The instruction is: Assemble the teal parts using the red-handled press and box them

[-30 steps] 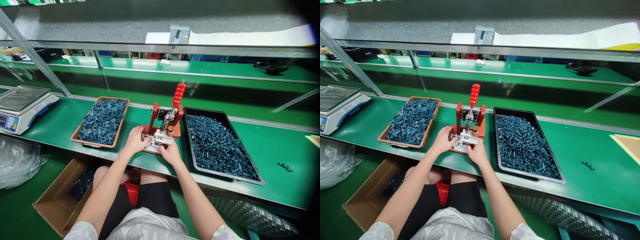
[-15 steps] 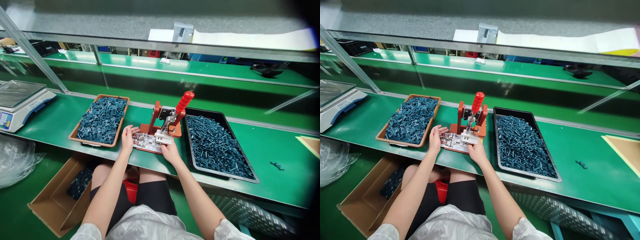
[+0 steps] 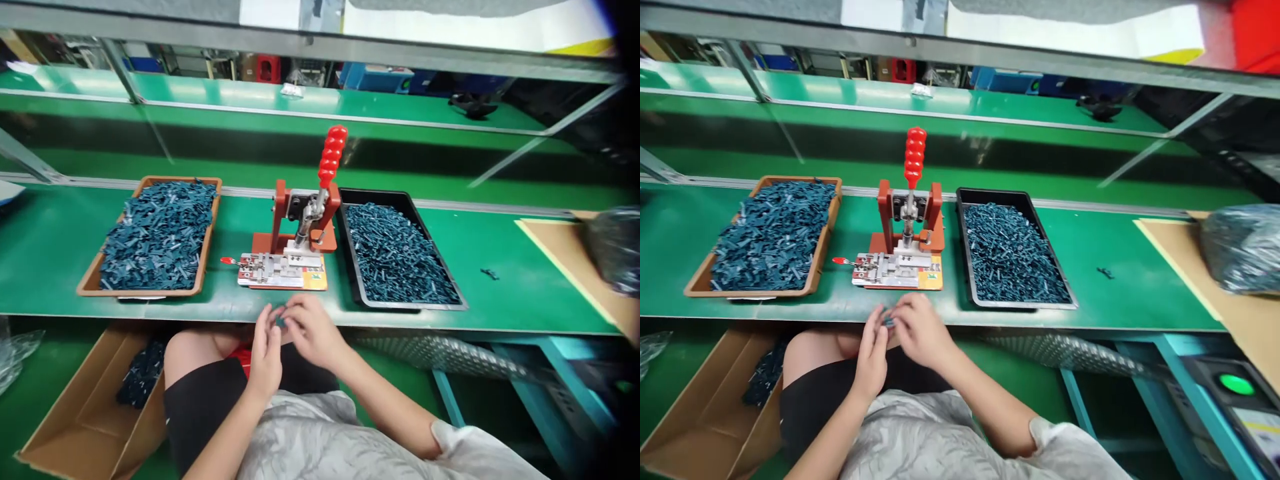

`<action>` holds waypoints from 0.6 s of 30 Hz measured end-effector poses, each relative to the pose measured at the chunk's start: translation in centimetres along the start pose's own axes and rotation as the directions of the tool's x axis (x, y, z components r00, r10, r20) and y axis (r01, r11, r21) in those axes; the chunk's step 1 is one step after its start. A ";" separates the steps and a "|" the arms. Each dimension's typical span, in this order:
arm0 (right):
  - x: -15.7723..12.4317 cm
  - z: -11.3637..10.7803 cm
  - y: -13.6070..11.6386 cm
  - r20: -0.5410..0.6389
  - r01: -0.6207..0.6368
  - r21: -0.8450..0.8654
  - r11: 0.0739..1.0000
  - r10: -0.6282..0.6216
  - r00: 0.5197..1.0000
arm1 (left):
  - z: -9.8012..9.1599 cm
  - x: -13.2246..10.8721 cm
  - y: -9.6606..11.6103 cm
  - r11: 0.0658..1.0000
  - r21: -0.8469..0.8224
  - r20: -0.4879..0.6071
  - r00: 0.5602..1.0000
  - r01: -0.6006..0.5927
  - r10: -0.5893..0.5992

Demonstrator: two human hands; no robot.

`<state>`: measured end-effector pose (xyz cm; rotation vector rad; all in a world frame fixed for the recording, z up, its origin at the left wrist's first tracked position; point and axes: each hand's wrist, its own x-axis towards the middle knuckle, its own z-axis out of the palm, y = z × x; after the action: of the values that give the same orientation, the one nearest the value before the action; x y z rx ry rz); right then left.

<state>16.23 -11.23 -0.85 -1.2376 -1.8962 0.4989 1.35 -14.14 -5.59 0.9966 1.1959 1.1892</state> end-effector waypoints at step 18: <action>-0.5 -15.8 18.4 -0.057 -0.595 -0.583 0.553 0.703 0.709 | -27.5 0.5 -0.3 0.608 0.711 -0.582 0.780 0.352 0.230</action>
<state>39.43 -5.01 -4.15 -2.4322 -1.7215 0.4389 -25.87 -14.83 -9.53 1.2006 2.4528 0.9170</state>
